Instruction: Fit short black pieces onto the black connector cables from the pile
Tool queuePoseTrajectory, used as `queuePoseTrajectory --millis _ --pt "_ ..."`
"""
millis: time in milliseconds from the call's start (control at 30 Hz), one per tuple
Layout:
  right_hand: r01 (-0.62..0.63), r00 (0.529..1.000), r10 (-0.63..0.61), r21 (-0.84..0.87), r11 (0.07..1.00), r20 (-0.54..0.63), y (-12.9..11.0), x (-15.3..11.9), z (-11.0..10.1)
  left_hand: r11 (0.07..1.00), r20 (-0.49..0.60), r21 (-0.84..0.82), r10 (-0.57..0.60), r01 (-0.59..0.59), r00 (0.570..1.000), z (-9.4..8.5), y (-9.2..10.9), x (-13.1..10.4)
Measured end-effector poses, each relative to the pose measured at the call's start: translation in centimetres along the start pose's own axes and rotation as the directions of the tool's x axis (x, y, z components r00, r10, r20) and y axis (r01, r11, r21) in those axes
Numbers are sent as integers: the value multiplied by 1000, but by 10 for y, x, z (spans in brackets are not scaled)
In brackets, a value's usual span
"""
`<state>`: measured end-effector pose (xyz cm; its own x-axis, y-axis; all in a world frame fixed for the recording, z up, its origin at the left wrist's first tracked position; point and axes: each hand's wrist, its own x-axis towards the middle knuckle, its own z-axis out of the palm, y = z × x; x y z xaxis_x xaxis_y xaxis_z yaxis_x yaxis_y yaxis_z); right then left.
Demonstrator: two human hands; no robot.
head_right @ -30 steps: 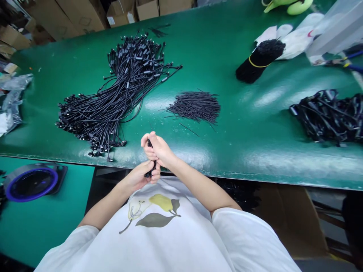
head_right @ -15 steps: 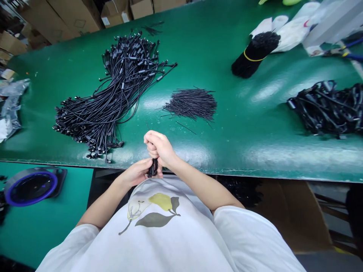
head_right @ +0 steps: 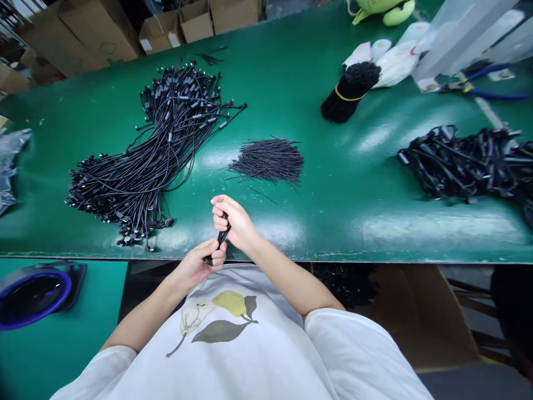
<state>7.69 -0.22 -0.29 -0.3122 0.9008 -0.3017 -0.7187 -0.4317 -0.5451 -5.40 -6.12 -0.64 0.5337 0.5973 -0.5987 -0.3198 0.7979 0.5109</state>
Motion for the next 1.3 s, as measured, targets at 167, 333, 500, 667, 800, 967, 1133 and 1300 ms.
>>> queuePoseTrajectory --millis 167,333,500,667,800,967,1133,1300 --pt "80 994 -83 -45 996 -69 13 -13 2 988 -27 156 22 -18 999 -10 -11 0" --pt "122 991 -129 -126 984 -44 23 -17 -1 673 -28 710 321 -207 947 -17 -21 2" --pt "102 995 -99 -314 944 24 12 -15 -7 418 11 881 452 -223 892 -19 -17 3" --pt "407 836 -413 -913 23 362 -56 11 -44 877 -71 409 308 -254 949 -22 -2 1" --pt "80 836 -407 -816 -572 367 -104 44 -92 954 -96 141 280 -266 955 -22 10 -2" --pt "72 786 -437 -767 -638 437 -96 36 -98 953 -107 22 304 -303 947 -17 12 -3" --pt "365 853 -357 -924 -112 380 -28 -5 -53 934 -78 -2 355 -356 932 -8 10 2" --pt "428 861 -311 -904 16 403 17 -25 -23 868 -113 165 488 -468 865 -12 8 10"
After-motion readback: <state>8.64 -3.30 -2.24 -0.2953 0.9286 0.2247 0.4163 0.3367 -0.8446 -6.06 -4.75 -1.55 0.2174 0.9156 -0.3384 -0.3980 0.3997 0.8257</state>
